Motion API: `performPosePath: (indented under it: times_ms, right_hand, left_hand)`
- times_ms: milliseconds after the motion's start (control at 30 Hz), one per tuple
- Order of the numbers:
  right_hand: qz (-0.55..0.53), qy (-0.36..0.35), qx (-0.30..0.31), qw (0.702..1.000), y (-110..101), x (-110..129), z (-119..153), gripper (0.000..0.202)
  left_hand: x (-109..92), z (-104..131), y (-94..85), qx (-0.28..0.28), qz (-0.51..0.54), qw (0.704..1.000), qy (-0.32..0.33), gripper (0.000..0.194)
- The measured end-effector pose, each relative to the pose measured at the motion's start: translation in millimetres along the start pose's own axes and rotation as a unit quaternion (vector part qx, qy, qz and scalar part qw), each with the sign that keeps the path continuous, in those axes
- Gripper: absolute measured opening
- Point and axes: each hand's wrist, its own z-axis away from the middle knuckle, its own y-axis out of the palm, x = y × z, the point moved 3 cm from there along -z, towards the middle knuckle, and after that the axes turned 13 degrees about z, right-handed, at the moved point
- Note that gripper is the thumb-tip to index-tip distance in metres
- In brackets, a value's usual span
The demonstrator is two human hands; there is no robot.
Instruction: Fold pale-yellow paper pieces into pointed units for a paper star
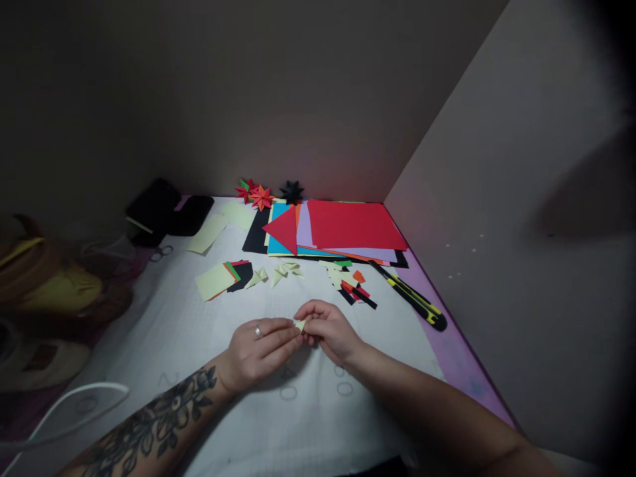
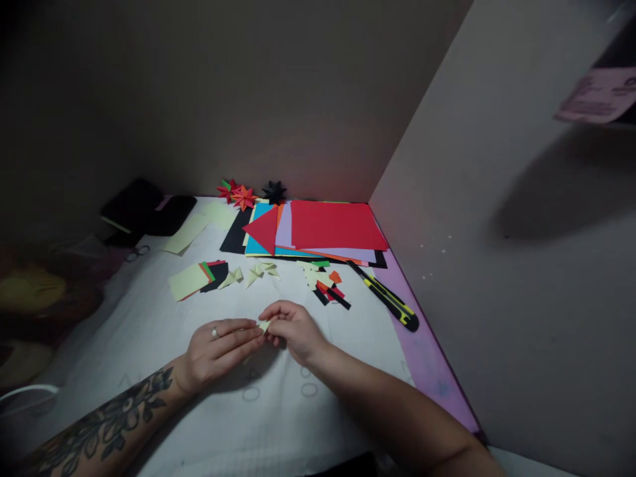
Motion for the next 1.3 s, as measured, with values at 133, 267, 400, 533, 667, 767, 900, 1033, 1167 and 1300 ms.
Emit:
performPosePath:
  times_ms: [133, 267, 400, 533, 667, 767, 900, 1033, 1167, 1300]
  right_hand:
    - [-0.001, 0.003, -0.004, 1.000, -0.3, -1.5, -0.2, 0.021]
    - [0.006, 0.004, -0.004, 1.000, -0.1, -1.4, 0.3, 0.020]
    - [0.000, -0.010, -0.018, 1.000, -2.1, -0.4, 1.0, 0.018]
    - [0.084, -0.099, -0.036, 0.991, -4.1, 2.6, 3.8, 0.014]
    - [0.178, -0.171, -0.055, 0.968, -4.3, 4.2, 7.0, 0.009]
    - [0.209, -0.183, -0.070, 0.958, -4.3, 5.4, 7.7, 0.007]
    - [0.231, -0.187, -0.076, 0.952, -4.1, 7.2, 8.0, 0.008]
    - [0.250, -0.185, -0.072, 0.948, -2.8, 8.7, 8.6, 0.008]
    - [0.284, -0.187, -0.074, 0.937, -0.9, 10.9, 9.6, 0.010]
    - [0.328, -0.191, -0.089, 0.921, -0.5, 9.8, 10.0, 0.008]
  left_hand:
    - [-0.3, -0.9, -1.8, 0.006, 0.011, 1.000, -0.009, 0.036]
    - [-0.5, 1.5, -1.2, 0.004, 0.000, 1.000, -0.011, 0.033]
    - [3.9, 7.9, -0.5, -0.064, 0.039, 0.994, -0.080, 0.031]
    - [11.4, 9.8, -2.1, -0.151, 0.128, 0.963, -0.184, 0.022]
    - [17.2, 7.4, -2.3, -0.184, 0.187, 0.927, -0.269, 0.015]
    - [19.3, 7.7, -0.3, -0.194, 0.218, 0.906, -0.305, 0.013]
    - [21.6, 10.5, 3.3, -0.202, 0.253, 0.877, -0.355, 0.012]
    - [23.1, 12.7, 5.5, -0.215, 0.274, 0.841, -0.414, 0.007]
    - [22.4, 14.5, 9.4, -0.222, 0.292, 0.794, -0.485, 0.004]
    - [21.7, 18.2, 15.4, -0.222, 0.299, 0.730, -0.573, 0.013]
